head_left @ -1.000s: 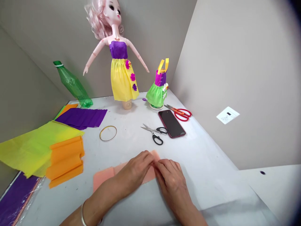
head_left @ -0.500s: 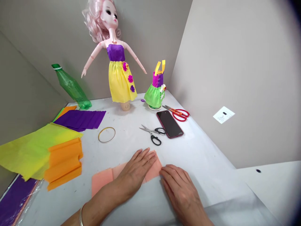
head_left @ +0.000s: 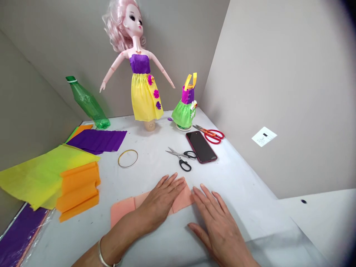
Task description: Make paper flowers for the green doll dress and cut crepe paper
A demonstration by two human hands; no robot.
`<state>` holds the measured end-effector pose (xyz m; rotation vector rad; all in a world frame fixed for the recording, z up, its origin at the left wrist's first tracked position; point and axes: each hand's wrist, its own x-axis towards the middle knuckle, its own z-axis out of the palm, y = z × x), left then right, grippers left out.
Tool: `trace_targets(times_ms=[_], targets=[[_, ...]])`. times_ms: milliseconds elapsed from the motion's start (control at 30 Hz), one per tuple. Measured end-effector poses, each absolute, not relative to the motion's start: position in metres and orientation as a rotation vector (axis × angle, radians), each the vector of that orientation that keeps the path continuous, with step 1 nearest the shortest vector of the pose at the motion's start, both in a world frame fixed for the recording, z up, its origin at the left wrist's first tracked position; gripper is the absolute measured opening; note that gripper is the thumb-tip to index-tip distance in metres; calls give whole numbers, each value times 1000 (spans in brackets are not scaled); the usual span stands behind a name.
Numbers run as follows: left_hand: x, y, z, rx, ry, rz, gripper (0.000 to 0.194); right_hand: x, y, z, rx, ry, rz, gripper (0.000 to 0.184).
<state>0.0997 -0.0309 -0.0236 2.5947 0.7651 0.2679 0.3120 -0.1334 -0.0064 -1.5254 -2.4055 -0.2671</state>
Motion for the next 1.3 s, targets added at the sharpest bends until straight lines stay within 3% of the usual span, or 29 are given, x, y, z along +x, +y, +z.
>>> trace_targets(times_ms=[233, 300, 367, 533, 667, 833, 1300], targets=[[101, -32, -19, 2550, 793, 301, 55, 315, -138, -5, -1453, -2404, -290, 48], [102, -32, -16, 2529, 810, 298, 52, 317, -140, -5, -1421, -2381, -252, 40], [102, -31, -12, 2504, 807, 280, 54, 317, -141, -5, -1434, -2330, -229, 33], [100, -27, -6, 2435, 758, 277, 67, 309, -135, 1, -1383, -2381, -170, 48], [100, -26, -7, 2431, 740, 272, 67, 307, -131, 8, -1304, -2388, -70, 32], [99, -26, -13, 2468, 737, 270, 67, 311, -131, 9, -1344, -2386, -144, 42], [99, -28, -5, 2487, 726, 302, 69, 319, -118, -2, -1366, -2397, -290, 33]])
